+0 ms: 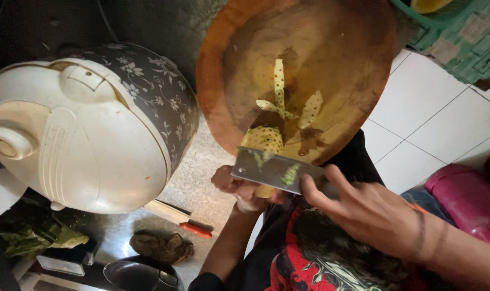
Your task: The person uses a cleaver to peel a pineapple on a wooden cutting board, removing the skin in vertical strips.
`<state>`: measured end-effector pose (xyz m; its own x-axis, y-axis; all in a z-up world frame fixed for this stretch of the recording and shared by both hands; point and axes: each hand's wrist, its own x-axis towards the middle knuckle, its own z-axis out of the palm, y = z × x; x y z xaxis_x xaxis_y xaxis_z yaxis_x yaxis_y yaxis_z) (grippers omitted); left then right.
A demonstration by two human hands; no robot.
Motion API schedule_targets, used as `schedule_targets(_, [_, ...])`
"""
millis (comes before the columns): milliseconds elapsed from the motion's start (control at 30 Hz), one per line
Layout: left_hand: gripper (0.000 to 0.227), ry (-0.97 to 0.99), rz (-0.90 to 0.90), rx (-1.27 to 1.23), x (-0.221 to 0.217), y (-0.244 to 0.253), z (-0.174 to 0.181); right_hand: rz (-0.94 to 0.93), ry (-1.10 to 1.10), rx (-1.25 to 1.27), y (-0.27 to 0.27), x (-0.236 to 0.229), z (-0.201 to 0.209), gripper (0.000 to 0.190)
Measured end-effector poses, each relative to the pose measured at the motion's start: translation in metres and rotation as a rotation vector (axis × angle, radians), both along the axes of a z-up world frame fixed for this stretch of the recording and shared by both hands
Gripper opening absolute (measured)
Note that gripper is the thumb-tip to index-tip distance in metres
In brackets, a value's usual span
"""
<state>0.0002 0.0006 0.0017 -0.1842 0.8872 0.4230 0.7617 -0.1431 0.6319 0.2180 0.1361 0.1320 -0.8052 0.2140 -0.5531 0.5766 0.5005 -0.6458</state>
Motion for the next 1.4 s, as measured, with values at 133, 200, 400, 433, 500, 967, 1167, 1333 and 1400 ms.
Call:
schedule_targets(133, [0.04,0.033,0.02,-0.011,-0.003,0.009,0.012,0.041,-0.044,0.062,0.004,-0.024,-0.029,0.065])
schedule_targets(200, [0.039,0.077,0.01,-0.013,-0.004,0.014,0.018,-0.019,-0.009,0.089,0.005,-0.032,-0.05,0.065])
schedule_targets(400, [0.047,-0.184,-0.278,-0.092,-0.02,0.032,0.028,-0.41,0.06,-0.025,-0.009,-0.027,-0.078,0.067])
schedule_targets(433, [0.047,-0.173,-0.253,-0.098,-0.02,0.029,0.033,-0.515,0.096,-0.08,-0.014,-0.021,-0.069,0.067])
schedule_targets(500, [0.048,-0.157,-0.221,-0.096,-0.015,0.027,0.034,-0.605,0.074,-0.166,-0.022,-0.008,-0.044,0.07])
schedule_targets(967, [0.042,-0.12,-0.041,-0.146,0.014,0.005,0.03,-0.244,0.009,-0.076,-0.035,0.001,-0.02,0.074])
schedule_targets(1167, [0.035,-0.105,-0.025,-0.128,0.013,0.014,0.033,-0.303,-0.024,-0.04,-0.015,-0.015,-0.051,0.076])
schedule_targets(1333, [0.04,-0.072,-0.055,-0.138,0.013,0.015,0.027,-0.215,-0.09,-0.165,-0.055,0.032,0.004,0.084])
schedule_targets(1400, [0.042,-0.017,0.023,-0.18,0.014,0.013,0.025,-0.173,-0.139,-0.175,-0.061,0.037,0.008,0.081])
